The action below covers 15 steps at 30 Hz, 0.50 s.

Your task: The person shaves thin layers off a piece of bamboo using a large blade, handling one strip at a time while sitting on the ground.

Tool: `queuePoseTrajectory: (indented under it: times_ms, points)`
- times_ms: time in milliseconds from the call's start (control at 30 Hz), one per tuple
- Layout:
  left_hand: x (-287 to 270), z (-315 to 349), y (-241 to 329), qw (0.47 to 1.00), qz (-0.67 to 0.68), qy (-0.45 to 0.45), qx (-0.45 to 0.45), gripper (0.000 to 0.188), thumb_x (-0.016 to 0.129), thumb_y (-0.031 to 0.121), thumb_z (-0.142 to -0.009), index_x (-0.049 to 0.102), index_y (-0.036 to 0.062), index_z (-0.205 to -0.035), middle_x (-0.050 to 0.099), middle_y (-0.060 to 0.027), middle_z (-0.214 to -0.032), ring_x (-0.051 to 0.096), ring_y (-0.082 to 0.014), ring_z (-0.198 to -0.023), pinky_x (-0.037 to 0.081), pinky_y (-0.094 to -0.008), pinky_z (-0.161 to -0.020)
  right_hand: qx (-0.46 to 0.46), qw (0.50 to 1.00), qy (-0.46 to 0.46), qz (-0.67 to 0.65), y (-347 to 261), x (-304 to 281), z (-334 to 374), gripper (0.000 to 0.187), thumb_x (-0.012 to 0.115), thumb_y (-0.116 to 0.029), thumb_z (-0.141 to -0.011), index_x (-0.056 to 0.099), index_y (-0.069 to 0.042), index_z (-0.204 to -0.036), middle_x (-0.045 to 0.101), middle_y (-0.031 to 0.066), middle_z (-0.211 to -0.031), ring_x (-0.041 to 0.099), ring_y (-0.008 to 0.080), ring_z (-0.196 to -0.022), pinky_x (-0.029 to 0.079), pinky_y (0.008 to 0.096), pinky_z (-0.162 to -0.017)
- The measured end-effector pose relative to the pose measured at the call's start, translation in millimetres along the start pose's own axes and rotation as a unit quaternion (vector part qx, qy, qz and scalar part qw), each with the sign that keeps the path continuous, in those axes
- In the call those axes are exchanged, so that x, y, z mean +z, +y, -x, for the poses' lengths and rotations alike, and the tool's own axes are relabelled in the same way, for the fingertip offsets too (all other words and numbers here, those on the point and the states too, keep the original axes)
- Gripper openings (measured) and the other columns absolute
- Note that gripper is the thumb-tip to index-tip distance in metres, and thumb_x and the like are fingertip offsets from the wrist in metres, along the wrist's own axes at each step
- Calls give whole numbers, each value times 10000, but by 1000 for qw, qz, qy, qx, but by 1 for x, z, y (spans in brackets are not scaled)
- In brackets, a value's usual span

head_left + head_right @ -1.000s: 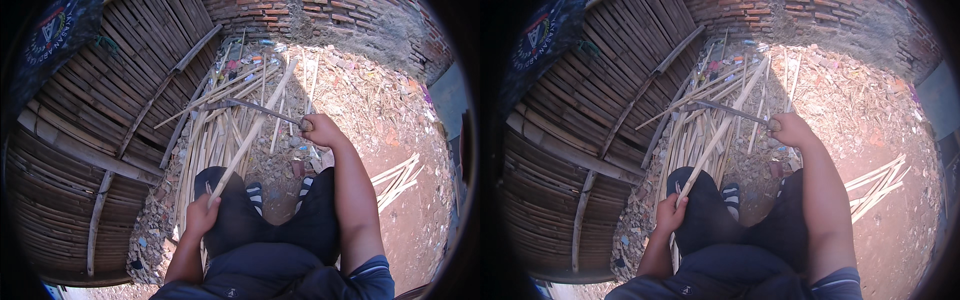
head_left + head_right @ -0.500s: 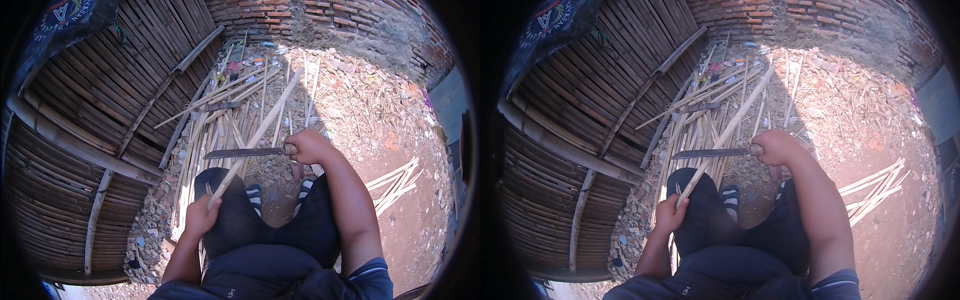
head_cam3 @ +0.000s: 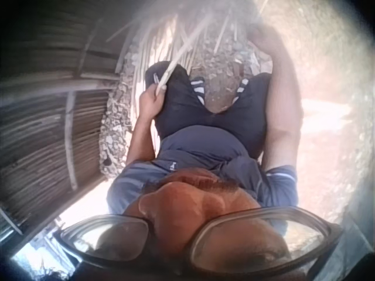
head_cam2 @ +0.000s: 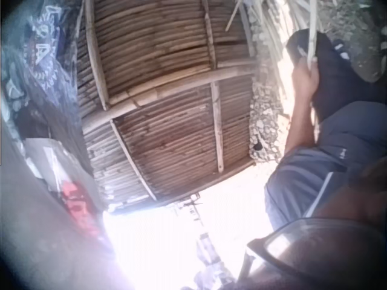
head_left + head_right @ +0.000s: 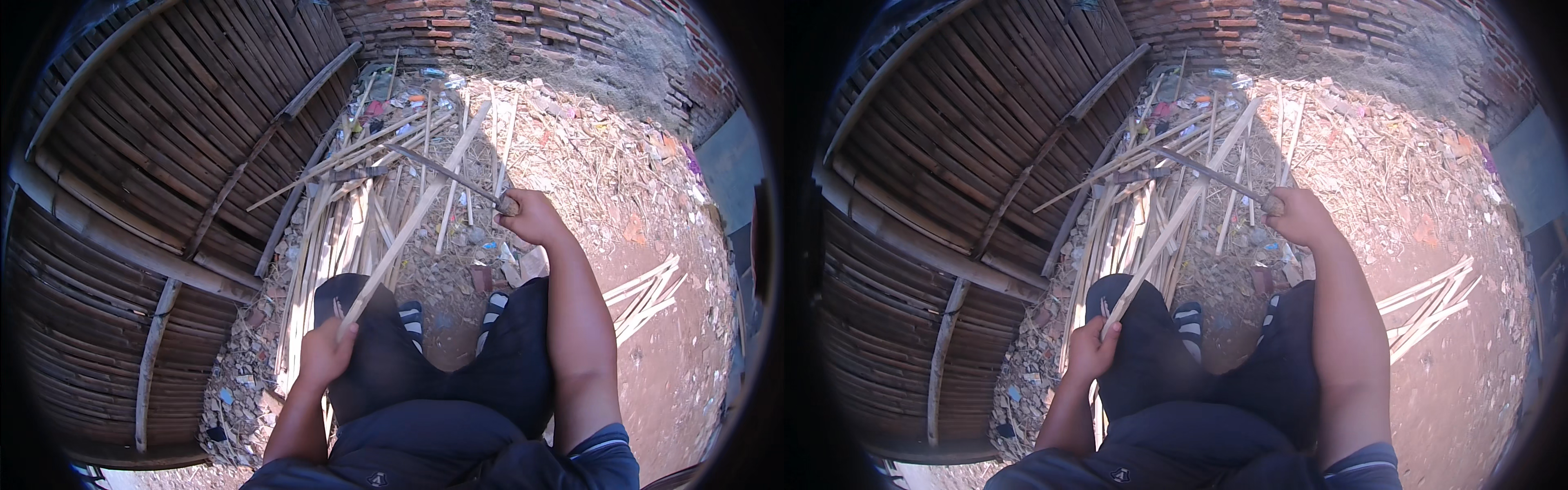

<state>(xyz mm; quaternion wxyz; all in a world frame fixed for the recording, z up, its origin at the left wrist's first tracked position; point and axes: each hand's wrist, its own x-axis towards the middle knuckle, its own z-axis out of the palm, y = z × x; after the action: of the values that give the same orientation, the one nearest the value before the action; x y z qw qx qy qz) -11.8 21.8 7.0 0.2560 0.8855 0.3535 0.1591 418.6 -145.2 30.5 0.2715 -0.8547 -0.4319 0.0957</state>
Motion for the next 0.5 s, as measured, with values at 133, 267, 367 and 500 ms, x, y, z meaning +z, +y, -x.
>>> queuePoseTrajectory:
  times_ms: [133, 267, 367, 500]
  points:
    - [-1, 1, -1, 1000, 5, -9, -15, 364, 686, 377, -1032, 694, 25, -937, 647, -186, -664, 667, -364, -615, 499, -443, -593, -131, 979, -114, 105, -44, 18, 8, 404, 834, -329, -827, 753, -128, -1168, 766, 167, -1018, 732, 392, -999, 573, 510, -894]
    - [-3, 3, -1, 1000, -11, -8, -22, 344, 672, 369, -1031, 690, 40, -934, 686, -222, -728, 702, -450, -708, 536, -498, -637, -162, 968, -163, 100, -70, 15, 12, 363, 831, -320, -822, 764, -146, -1133, 754, 167, -1001, 730, 387, -1006, 572, 512, -882]
    - [-2, 3, 2, 1000, -3, -2, -20, 351, 668, 376, -1031, 689, 39, -936, 687, -222, -730, 703, -452, -710, 535, -503, -638, -92, 988, -119, 38, -30, 7, -1, 355, 834, -310, -824, 767, -129, -1123, 756, 181, -1024, 725, 400, -1010, 567, 504, -876]
    - [-1, 0, -1, 1000, -17, 3, 5, 370, 702, 386, -1022, 704, 23, -950, 622, -174, -624, 662, -326, -566, 492, -416, -575, 81, 996, 23, 2, 7, -4, -8, 408, 832, -299, -841, 760, -103, -1191, 761, 203, -1057, 727, 394, -1030, 564, 488, -897]
